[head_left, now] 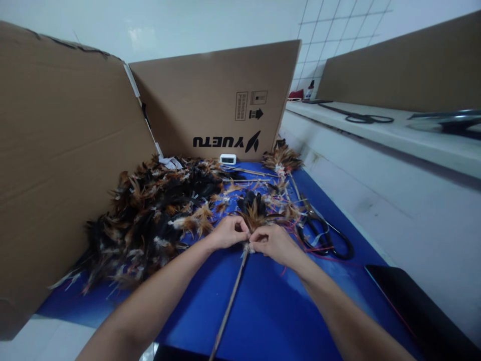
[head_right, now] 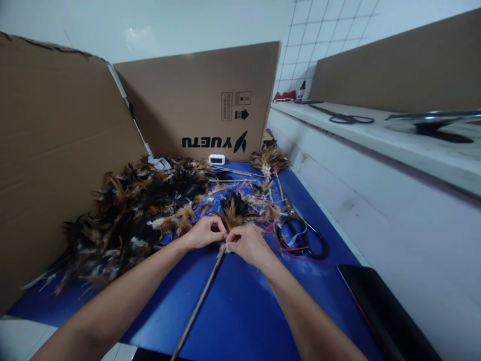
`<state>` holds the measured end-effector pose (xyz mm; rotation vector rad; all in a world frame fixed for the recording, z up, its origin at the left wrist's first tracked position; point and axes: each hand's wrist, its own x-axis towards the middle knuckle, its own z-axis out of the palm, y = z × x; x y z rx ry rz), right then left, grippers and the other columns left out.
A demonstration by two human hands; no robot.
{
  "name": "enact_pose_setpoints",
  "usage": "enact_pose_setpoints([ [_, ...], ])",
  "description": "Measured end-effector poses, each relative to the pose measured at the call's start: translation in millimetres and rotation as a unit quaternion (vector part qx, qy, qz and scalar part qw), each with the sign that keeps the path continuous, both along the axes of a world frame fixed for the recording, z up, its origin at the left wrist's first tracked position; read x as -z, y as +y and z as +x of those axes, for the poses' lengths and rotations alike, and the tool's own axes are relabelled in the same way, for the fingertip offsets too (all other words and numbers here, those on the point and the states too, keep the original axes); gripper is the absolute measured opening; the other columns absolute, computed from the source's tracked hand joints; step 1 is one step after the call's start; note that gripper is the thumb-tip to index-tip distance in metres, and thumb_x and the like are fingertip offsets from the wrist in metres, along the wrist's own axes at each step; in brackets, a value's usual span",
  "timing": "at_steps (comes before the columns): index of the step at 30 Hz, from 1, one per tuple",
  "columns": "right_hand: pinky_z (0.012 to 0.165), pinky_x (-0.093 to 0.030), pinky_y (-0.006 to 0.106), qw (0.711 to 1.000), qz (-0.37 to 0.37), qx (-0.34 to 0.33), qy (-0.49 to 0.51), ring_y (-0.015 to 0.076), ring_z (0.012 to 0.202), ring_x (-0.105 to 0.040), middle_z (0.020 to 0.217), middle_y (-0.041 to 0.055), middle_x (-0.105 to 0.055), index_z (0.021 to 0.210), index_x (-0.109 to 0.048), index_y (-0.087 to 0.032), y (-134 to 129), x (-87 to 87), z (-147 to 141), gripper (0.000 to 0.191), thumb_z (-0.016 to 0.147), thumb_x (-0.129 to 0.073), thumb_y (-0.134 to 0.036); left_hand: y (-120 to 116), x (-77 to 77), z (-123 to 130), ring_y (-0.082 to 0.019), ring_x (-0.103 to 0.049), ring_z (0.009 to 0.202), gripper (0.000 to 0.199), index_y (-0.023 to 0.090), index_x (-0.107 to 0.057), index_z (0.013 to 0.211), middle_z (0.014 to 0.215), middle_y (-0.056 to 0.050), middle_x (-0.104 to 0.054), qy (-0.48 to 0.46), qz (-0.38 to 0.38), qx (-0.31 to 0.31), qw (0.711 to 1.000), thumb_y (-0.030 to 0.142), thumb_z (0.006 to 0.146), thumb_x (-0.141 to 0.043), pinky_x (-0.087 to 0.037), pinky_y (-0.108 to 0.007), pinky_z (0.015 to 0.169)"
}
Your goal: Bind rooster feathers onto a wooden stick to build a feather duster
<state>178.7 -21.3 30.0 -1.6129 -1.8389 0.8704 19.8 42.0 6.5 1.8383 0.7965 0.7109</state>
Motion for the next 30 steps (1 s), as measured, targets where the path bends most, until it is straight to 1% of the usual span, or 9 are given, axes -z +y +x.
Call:
enact_pose_setpoints([
  [2, 0.042, -0.038, 0.017, 0.999, -0.012, 0.0, 0.03, 0.0085, 0.045, -0.053, 0.054, -0.0001, -0.061, 0.067, -0.064, -0.016, 3.0, 5.7, 2.7, 0.01, 0.065, -0.056, -0.022, -1.3, -1.7, -0.3, -0.009, -0.055, 0.062, 0.012, 0.012, -0.055, 0.065, 0.069, -0.002, -0.061, 0.008, 0.017, -0.006, 1.0, 0.023, 0.064, -0.061, -0.041, -0.019, 0.058],
  [5, 0.039, -0.039, 0.016, 0.996, -0.022, 0.02, 0.087, 0.0083, 0.044, -0.053, 0.054, -0.0012, -0.058, 0.07, -0.06, -0.016, 8.0, 14.0, 5.7, 0.01, 0.066, -0.053, -0.021, -3.5, -4.9, -1.5, -0.008, -0.053, 0.061, 0.013, 0.013, -0.056, 0.065, 0.068, -0.001, -0.061, 0.037, 0.065, -0.011, 0.997, 0.025, 0.065, -0.062, -0.04, -0.018, 0.058],
  [8, 0.038, -0.042, 0.016, 0.992, -0.035, 0.033, 0.121, 0.0089, 0.046, -0.054, 0.054, -0.0019, -0.055, 0.072, -0.058, -0.016, 10.1, 16.0, 5.3, 0.01, 0.066, -0.052, -0.02, -5.4, -7.6, -3.8, -0.008, -0.054, 0.062, 0.012, 0.014, -0.058, 0.065, 0.067, 0.0, -0.061, 0.067, 0.126, -0.016, 0.99, 0.026, 0.067, -0.06, -0.039, -0.018, 0.059],
  [12, 0.04, -0.046, 0.018, 0.991, -0.052, 0.037, 0.118, 0.0095, 0.048, -0.054, 0.053, -0.0019, -0.054, 0.071, -0.059, -0.015, 9.0, 12.7, 3.0, 0.01, 0.066, -0.052, -0.02, -7.5, -10.4, -6.3, -0.009, -0.055, 0.064, 0.007, 0.015, -0.06, 0.068, 0.068, 0.0, -0.063, 0.094, 0.191, 0.008, 0.977, 0.021, 0.069, -0.057, -0.039, -0.019, 0.062],
  [18, 0.039, -0.043, 0.015, 0.992, -0.061, 0.032, 0.103, 0.0079, 0.045, -0.053, 0.051, -0.0014, -0.056, 0.071, -0.062, -0.015, 9.7, 13.9, 5.2, 0.012, 0.066, -0.052, -0.018, -8.1, -11.2, -6.3, -0.009, -0.054, 0.064, 0.005, 0.016, -0.059, 0.069, 0.069, 0.0, -0.062, 0.093, 0.289, 0.053, 0.951, 0.015, 0.071, -0.054, -0.039, -0.018, 0.062],
  [20, 0.038, -0.043, 0.015, 0.992, -0.065, 0.033, 0.102, 0.0077, 0.044, -0.053, 0.052, -0.0011, -0.057, 0.073, -0.063, -0.015, 10.4, 14.9, 5.9, 0.013, 0.067, -0.052, -0.018, -7.3, -10.2, -6.6, -0.009, -0.054, 0.064, 0.006, 0.016, -0.058, 0.07, 0.068, -0.001, -0.061, 0.099, 0.33, 0.07, 0.936, 0.014, 0.072, -0.053, -0.039, -0.018, 0.061],
  [23, 0.037, -0.043, 0.014, 0.992, -0.069, 0.043, 0.101, 0.0077, 0.044, -0.053, 0.051, -0.0013, -0.057, 0.074, -0.063, -0.014, 11.0, 15.3, 5.8, 0.013, 0.066, -0.053, -0.016, -6.2, -8.8, -8.2, -0.009, -0.053, 0.066, 0.01, 0.016, -0.056, 0.07, 0.068, -0.001, -0.059, 0.119, 0.4, 0.094, 0.904, 0.015, 0.077, -0.048, -0.039, -0.018, 0.061],
  [27, 0.037, -0.043, 0.014, 0.992, -0.071, 0.053, 0.092, 0.0072, 0.042, -0.053, 0.051, -0.0019, -0.057, 0.077, -0.063, -0.013, 11.2, 14.9, 5.1, 0.014, 0.067, -0.053, -0.015, -6.9, -8.8, -10.9, -0.009, -0.054, 0.071, 0.019, 0.016, -0.054, 0.073, 0.073, -0.003, -0.058, 0.16, 0.492, 0.122, 0.847, 0.017, 0.084, -0.038, -0.04, -0.019, 0.065],
  [30, 0.035, -0.043, 0.014, 0.992, -0.069, 0.057, 0.094, 0.0074, 0.043, -0.052, 0.052, -0.0017, -0.056, 0.078, -0.063, -0.013, 11.8, 15.1, 4.4, 0.014, 0.067, -0.053, -0.014, -8.7, -9.8, -11.8, -0.01, -0.054, 0.075, 0.021, 0.017, -0.054, 0.077, 0.078, -0.003, -0.059, 0.181, 0.552, 0.132, 0.803, 0.018, 0.086, -0.035, -0.041, -0.021, 0.067],
])
